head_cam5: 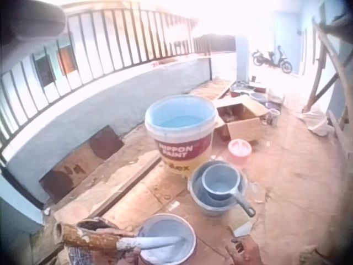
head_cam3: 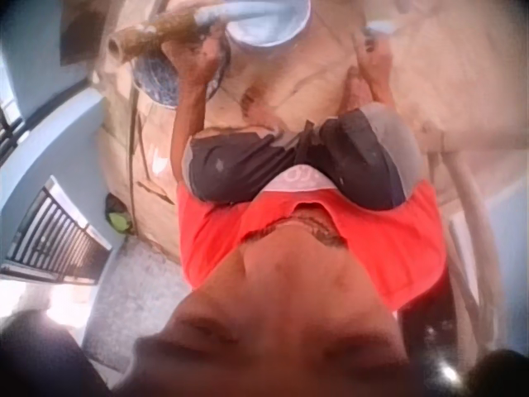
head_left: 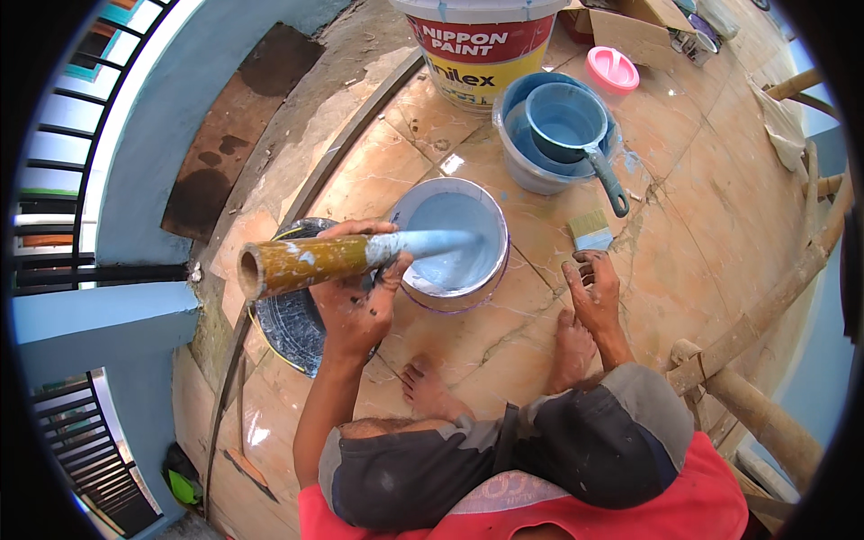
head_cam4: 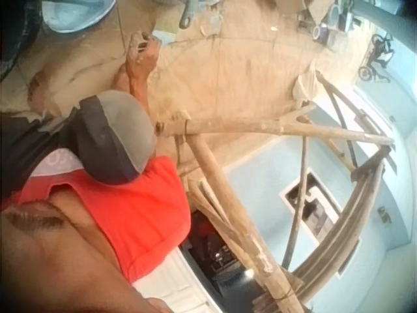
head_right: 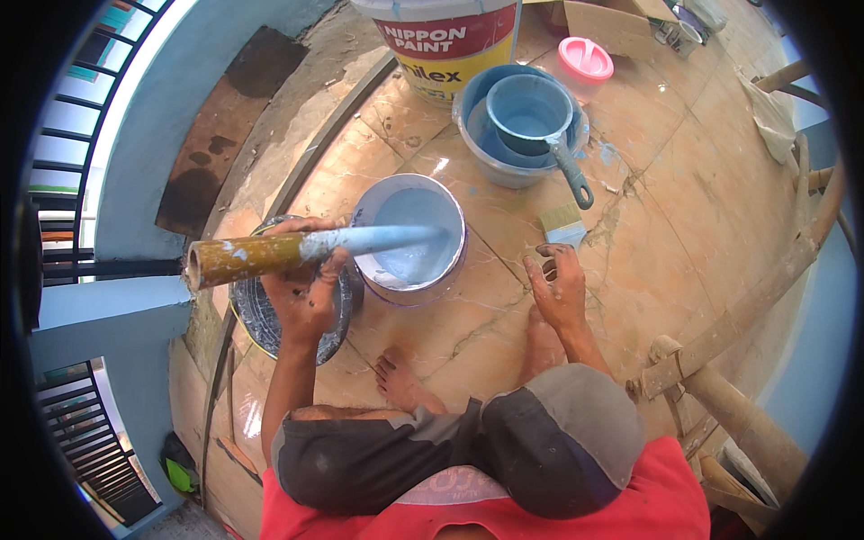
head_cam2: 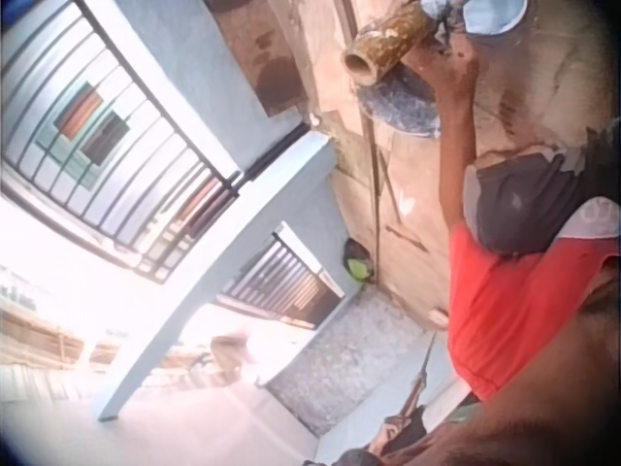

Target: The person walks onto a balcony and prepares paint by scooping water from a large bucket into a smaller container, then pouring it into a paint can. They stir the mixture with a stick and continue adding water to adjust the consistency.

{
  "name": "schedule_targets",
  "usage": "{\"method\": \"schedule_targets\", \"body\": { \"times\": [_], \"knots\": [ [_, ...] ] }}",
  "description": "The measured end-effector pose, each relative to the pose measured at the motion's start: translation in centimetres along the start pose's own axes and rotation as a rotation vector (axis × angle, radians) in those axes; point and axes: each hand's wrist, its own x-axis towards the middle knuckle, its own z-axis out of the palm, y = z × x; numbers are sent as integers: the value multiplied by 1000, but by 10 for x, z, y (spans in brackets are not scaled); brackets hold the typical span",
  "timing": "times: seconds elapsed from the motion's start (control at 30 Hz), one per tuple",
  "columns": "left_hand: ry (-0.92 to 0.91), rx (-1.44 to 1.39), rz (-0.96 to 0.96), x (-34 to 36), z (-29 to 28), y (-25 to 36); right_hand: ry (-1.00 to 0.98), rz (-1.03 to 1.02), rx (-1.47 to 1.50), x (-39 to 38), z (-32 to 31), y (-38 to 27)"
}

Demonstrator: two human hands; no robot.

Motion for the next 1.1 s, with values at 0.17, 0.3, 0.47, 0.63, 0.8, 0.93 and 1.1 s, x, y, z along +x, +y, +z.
{"method": "schedule_targets", "body": {
  "times": [0.17,0.3,0.47,0.63,0.8,0.93,1.1],
  "knots": [
    [43,232,72,8,-14,-1,4,4,21,1,-6,-11],
    [21,275,-85,-7,-30,21,37,61,14,-8,-13,5],
    [18,23,-151,-6,-16,13,8,82,25,-8,-5,12],
    [35,57,15,12,0,-6,-4,5,32,1,6,-5],
    [52,272,-5,4,-23,9,-2,28,7,-1,-4,-2],
    [-1,237,-98,-10,-31,25,15,59,28,-8,-8,8],
    [-4,20,-132,-2,-9,24,-12,48,32,-2,1,2]
  ]
}}
